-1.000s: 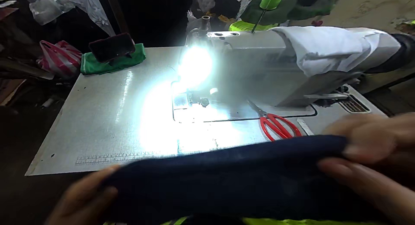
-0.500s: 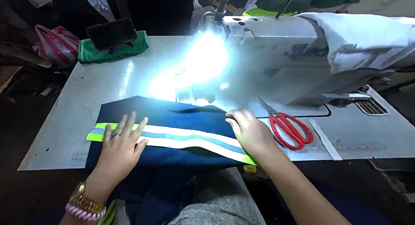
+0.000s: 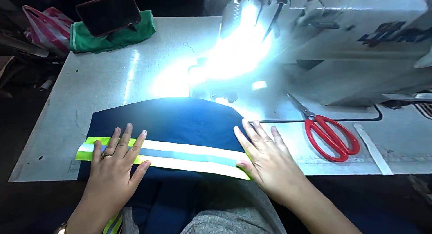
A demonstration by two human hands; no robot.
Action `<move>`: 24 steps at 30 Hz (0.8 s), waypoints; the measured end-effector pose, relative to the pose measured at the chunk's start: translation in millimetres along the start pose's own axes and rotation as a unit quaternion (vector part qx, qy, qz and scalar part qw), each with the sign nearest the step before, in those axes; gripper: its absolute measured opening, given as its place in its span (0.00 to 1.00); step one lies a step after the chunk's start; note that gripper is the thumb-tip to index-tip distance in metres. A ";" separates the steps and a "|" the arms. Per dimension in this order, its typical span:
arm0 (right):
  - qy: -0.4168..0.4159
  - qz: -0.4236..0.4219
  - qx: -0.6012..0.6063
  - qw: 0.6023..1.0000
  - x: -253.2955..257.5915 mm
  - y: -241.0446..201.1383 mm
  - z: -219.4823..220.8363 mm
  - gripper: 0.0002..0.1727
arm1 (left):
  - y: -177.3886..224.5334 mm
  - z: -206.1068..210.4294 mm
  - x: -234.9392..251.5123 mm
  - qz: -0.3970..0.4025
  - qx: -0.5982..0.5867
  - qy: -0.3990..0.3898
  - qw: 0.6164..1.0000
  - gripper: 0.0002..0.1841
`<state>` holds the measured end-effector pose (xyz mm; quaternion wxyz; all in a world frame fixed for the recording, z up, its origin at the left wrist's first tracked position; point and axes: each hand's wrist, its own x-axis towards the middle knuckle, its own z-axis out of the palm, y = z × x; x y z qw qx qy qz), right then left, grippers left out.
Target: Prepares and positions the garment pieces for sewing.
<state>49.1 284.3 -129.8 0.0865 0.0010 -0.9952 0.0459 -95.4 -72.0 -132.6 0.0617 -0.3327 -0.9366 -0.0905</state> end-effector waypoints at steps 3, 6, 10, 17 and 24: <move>-0.031 -0.013 -0.016 0.999 -2.5 15.8 -4.1 0.44 | -6.5 -1.6 -8.3 -0.008 0.005 0.008 1.000 0.41; -0.042 -0.019 0.010 0.999 7.6 19.3 -15.7 0.40 | -2.3 -18.3 -9.7 -0.005 -0.038 -0.055 0.998 0.40; 0.065 0.051 0.005 0.997 60.6 54.1 -53.0 0.16 | 39.0 -28.5 9.6 0.091 -0.160 -0.092 0.979 0.30; -0.124 0.324 -0.054 0.936 149.6 100.6 -57.7 0.22 | 105.2 4.3 10.5 0.181 -0.211 -0.046 0.959 0.22; -0.014 0.225 -0.086 0.970 156.2 169.4 -16.9 0.20 | 104.3 28.2 1.1 0.181 -0.177 0.058 0.966 0.19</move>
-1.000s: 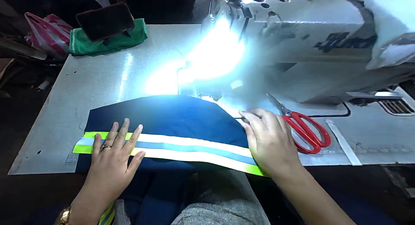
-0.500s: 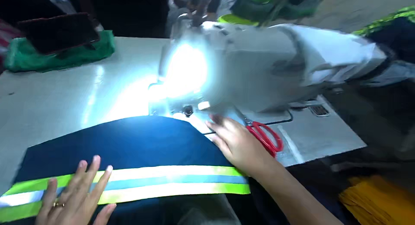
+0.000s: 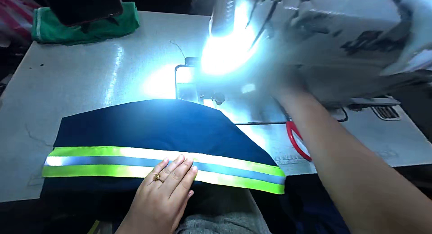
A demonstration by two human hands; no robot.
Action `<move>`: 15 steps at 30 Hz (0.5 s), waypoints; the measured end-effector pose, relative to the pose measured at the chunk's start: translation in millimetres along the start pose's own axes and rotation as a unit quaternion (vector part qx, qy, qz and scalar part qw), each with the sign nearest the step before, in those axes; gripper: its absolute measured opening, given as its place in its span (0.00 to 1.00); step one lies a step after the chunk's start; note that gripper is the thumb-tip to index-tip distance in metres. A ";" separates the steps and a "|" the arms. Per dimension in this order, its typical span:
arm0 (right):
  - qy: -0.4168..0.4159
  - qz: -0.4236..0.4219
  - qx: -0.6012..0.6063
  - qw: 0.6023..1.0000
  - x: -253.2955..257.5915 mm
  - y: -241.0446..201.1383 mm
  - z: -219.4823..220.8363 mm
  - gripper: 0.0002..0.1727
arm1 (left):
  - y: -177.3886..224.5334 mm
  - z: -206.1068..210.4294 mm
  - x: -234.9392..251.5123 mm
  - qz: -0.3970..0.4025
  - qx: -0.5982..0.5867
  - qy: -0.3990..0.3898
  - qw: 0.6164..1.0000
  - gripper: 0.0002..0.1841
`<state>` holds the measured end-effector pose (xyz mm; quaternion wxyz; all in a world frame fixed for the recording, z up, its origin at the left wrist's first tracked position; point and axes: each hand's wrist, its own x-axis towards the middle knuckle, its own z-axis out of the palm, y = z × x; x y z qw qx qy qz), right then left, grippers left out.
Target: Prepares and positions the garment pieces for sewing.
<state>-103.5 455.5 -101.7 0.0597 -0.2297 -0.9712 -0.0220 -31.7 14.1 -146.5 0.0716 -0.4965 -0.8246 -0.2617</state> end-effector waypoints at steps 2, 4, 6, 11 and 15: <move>-0.039 -0.002 -0.027 0.999 -1.9 4.9 -7.1 0.21 | -1.6 3.3 -0.6 0.001 -0.007 0.024 1.000 0.18; -0.057 0.019 -0.051 0.997 -4.3 7.4 -9.4 0.19 | -2.9 6.5 -0.6 0.005 -0.006 0.040 0.999 0.17; -0.038 0.051 -0.048 0.997 -20.0 -3.4 -22.2 0.19 | -2.1 5.8 -0.5 0.007 0.000 0.041 0.999 0.17; 0.010 0.005 0.128 0.992 -127.2 -70.4 -82.2 0.23 | 6.6 -17.6 -12.2 -0.061 0.034 0.042 0.997 0.16; -0.070 -0.098 0.287 0.950 -209.1 -135.5 -68.1 0.23 | -3.0 -12.8 -24.6 -0.087 0.032 0.041 0.995 0.17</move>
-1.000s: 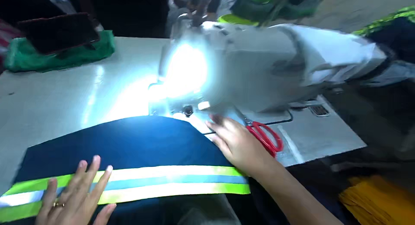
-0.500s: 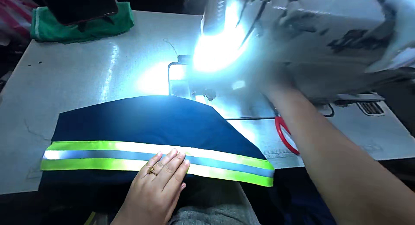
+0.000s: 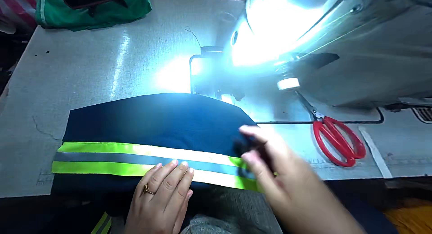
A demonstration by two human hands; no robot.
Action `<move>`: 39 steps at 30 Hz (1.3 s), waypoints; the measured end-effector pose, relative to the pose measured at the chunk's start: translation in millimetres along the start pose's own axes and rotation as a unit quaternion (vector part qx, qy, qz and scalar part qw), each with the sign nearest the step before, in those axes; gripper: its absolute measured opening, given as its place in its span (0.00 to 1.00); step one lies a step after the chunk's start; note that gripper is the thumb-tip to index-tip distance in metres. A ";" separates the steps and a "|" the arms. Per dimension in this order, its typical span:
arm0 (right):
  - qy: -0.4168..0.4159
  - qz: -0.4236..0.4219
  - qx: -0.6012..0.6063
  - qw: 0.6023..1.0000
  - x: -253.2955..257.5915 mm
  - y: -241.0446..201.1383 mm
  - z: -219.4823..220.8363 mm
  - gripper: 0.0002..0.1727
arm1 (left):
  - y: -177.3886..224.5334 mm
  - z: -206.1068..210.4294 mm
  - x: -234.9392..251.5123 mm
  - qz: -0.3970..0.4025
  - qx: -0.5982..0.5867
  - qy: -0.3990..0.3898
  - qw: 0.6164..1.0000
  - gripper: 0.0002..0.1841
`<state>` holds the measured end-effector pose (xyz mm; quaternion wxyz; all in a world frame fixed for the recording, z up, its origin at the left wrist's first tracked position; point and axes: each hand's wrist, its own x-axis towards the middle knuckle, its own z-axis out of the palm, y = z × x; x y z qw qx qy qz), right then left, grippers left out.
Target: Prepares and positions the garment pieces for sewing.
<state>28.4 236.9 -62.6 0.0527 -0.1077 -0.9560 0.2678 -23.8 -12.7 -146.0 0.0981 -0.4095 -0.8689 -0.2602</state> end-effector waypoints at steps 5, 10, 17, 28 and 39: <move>-0.003 -0.058 -0.070 0.996 -9.6 -40.2 54.5 0.20 | -4.8 10.0 -3.0 0.006 -0.006 0.033 0.999 0.17; 0.020 -0.070 -0.127 0.989 -4.6 -41.6 64.2 0.18 | -4.1 12.0 -3.7 0.000 -0.010 0.041 0.999 0.16; 0.039 -0.068 -0.158 0.984 -4.2 -43.6 69.7 0.18 | -4.8 11.7 -2.8 0.002 -0.016 0.041 0.999 0.17; 0.075 -0.099 -0.200 0.972 -6.3 -47.0 77.5 0.16 | -4.6 9.5 -2.3 0.002 -0.023 0.032 0.999 0.17; 0.112 -0.084 -0.199 0.970 1.6 -40.2 79.6 0.16 | -7.4 4.8 -1.2 0.002 -0.013 0.003 1.000 0.17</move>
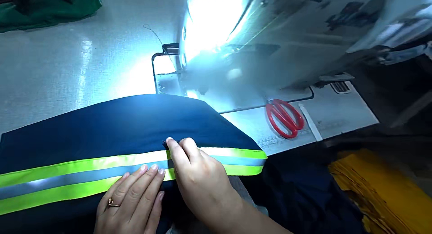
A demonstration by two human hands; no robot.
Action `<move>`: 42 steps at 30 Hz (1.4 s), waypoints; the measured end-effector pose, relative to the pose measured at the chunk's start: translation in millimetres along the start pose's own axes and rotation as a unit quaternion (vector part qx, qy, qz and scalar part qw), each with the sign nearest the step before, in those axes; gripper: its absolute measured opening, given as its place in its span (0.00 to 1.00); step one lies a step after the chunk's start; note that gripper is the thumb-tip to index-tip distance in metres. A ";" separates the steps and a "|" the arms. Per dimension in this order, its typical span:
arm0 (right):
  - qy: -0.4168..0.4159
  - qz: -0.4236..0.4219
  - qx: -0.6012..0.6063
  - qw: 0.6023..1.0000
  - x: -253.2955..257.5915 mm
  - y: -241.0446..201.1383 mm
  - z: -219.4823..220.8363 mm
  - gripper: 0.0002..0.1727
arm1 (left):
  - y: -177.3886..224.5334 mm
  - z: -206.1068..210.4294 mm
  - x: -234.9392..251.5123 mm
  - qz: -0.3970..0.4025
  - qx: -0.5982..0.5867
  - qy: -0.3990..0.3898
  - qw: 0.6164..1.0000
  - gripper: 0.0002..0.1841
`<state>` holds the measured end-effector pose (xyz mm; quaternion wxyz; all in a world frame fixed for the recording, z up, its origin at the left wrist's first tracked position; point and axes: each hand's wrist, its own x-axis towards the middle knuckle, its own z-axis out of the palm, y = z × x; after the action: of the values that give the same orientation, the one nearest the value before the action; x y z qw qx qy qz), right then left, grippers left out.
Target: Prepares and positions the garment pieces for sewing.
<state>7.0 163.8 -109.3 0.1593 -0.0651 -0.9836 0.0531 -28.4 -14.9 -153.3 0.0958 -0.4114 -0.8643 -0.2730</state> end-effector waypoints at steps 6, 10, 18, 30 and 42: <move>-0.006 0.052 0.154 0.987 -3.5 16.4 -12.7 0.18 | -2.3 -6.0 1.9 -0.001 -0.009 -0.033 0.999 0.18; -0.010 0.114 0.162 0.980 -20.4 56.6 -43.4 0.20 | 3.9 -19.5 15.3 -0.029 -0.047 -0.061 0.997 0.18; -0.054 0.112 0.069 0.990 -50.8 58.3 -45.9 0.21 | 38.1 17.6 62.3 -0.111 0.018 -0.031 0.993 0.34; -0.036 0.112 0.027 0.993 -51.5 52.9 -30.9 0.21 | 36.6 27.6 64.1 -0.092 0.090 -0.064 0.990 0.42; -0.025 0.097 0.010 0.995 -46.5 51.4 -23.9 0.21 | 36.6 28.1 64.3 -0.094 0.091 -0.066 0.989 0.42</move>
<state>64.1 209.8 -107.4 0.1296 -0.1574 -0.9758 0.0793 -40.2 61.7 -137.2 0.0497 -0.3352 -0.9247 -0.1734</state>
